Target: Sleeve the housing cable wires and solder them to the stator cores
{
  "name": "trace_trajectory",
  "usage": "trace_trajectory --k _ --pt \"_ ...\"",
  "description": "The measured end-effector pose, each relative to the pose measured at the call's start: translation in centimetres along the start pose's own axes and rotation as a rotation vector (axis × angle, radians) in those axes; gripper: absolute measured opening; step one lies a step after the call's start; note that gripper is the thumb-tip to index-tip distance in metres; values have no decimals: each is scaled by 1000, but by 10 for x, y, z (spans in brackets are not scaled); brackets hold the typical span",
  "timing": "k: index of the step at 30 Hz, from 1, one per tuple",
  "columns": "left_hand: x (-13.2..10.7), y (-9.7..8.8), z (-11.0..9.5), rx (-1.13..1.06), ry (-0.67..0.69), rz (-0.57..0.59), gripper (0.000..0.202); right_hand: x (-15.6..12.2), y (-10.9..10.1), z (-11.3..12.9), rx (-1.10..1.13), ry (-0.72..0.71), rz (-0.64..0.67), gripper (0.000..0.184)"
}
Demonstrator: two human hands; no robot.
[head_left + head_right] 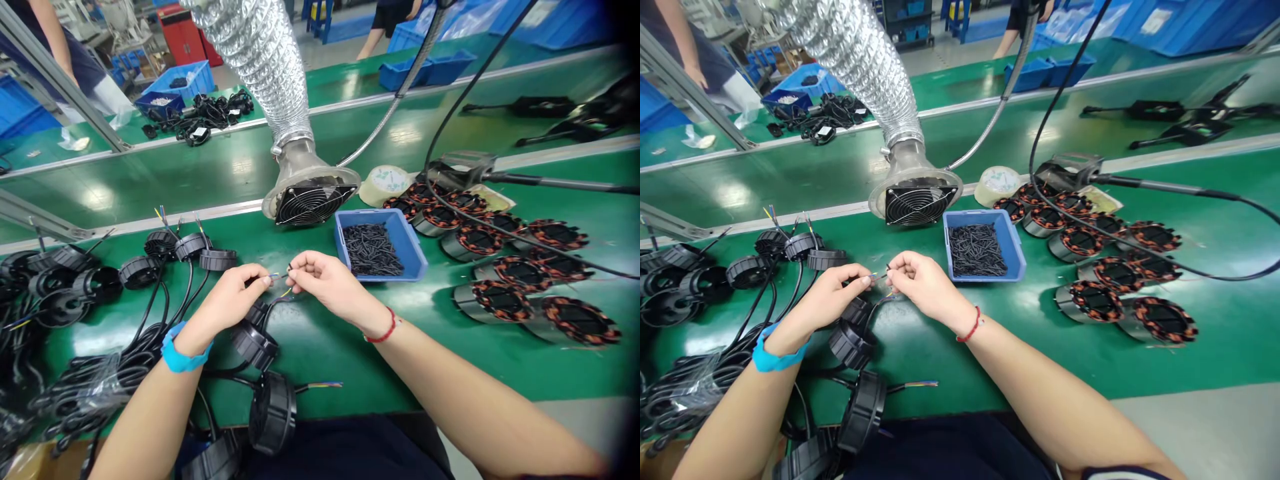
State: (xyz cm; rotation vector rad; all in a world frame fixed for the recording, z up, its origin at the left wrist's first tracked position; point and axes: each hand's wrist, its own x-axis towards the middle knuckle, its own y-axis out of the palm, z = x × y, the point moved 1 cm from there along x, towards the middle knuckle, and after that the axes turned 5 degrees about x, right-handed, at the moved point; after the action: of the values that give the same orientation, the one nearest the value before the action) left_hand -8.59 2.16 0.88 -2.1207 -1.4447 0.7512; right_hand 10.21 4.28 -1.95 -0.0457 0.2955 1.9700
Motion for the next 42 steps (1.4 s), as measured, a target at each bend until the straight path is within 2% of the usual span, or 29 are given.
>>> trace_trajectory --k 5,9,17,20,23,27,30,35,42 --pt "1 0 0 -16 11 8 26 0 6 -4 38 52 41 10" --pt "1 -1 0 -26 26 17 25 -1 9 -3 69 17 74 9" --pt "1 -1 1 -46 18 22 26 3 -1 0 89 -12 100 13" --pt "0 0 0 -64 0 22 25 1 -6 5 -91 -149 28 10" --pt "-1 -1 -1 -93 -13 25 23 -4 -7 9 -456 -391 -60 6" --pt "0 -1 -3 -103 -24 32 22 -8 -3 9 -775 -648 -29 13" --pt "1 -1 -5 -93 -33 29 21 -8 -2 7 -884 -700 -1 14" --pt "1 -2 -6 -80 -19 21 22 -7 -3 6 -980 -697 -20 16" --pt "0 -1 -6 -76 -11 25 22 -9 0 7 -965 -729 -15 17"
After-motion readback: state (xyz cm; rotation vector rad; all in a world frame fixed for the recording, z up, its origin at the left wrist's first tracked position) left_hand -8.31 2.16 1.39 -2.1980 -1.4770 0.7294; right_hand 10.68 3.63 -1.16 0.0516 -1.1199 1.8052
